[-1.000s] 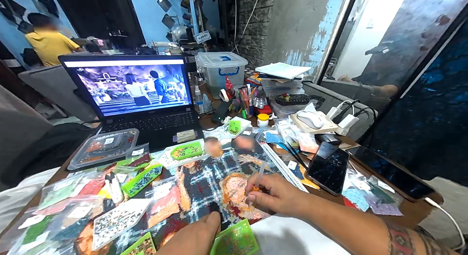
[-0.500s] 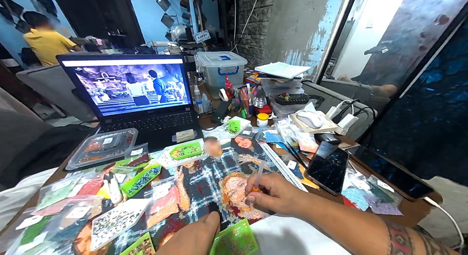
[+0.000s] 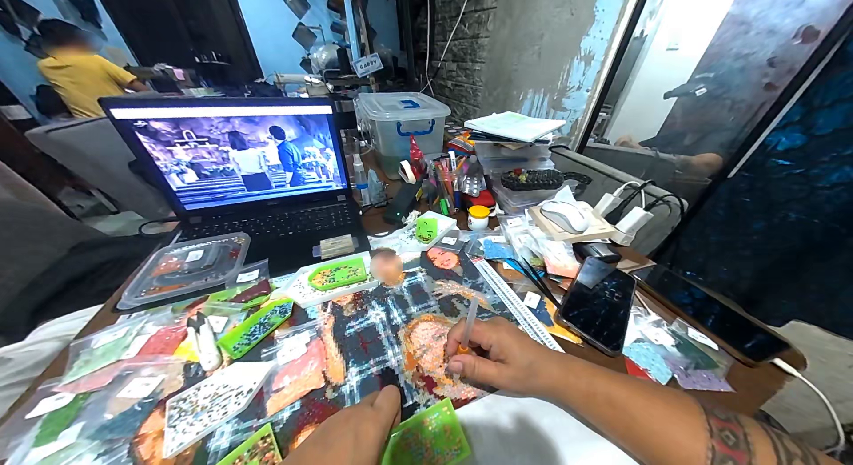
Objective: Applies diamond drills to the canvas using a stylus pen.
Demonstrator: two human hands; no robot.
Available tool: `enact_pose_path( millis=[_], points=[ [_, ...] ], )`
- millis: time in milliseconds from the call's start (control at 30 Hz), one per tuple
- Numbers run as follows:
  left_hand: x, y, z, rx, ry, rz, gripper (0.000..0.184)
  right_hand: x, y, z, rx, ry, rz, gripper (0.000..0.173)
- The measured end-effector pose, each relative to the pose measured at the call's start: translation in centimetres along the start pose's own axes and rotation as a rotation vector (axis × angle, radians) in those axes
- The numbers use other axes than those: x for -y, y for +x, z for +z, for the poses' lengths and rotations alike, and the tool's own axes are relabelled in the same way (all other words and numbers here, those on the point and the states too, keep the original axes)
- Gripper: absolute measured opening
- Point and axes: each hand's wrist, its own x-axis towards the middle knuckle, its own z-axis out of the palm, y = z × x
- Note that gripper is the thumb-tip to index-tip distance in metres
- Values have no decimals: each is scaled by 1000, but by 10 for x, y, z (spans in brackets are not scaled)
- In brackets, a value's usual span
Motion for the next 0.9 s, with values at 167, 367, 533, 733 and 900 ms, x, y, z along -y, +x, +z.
enact_pose_path(
  millis=[167, 367, 533, 733, 900],
  points=[
    [0, 0, 0, 2, 5, -9, 57, 2, 1, -1, 12, 8, 10, 29],
    [-1, 1, 0, 5, 7, -15, 57, 4, 1, 0, 10, 5, -10, 29],
    [-2, 1, 0, -2, 10, -18, 58, 5, 0, 2, -5, 1, -16, 29],
    [-1, 1, 2, -20, -4, -3, 58, 7, -1, 5, -20, -47, -48, 30],
    [-1, 2, 1, -12, 0, -6, 57, 7, -2, 6, -36, -51, -19, 31]
  ],
)
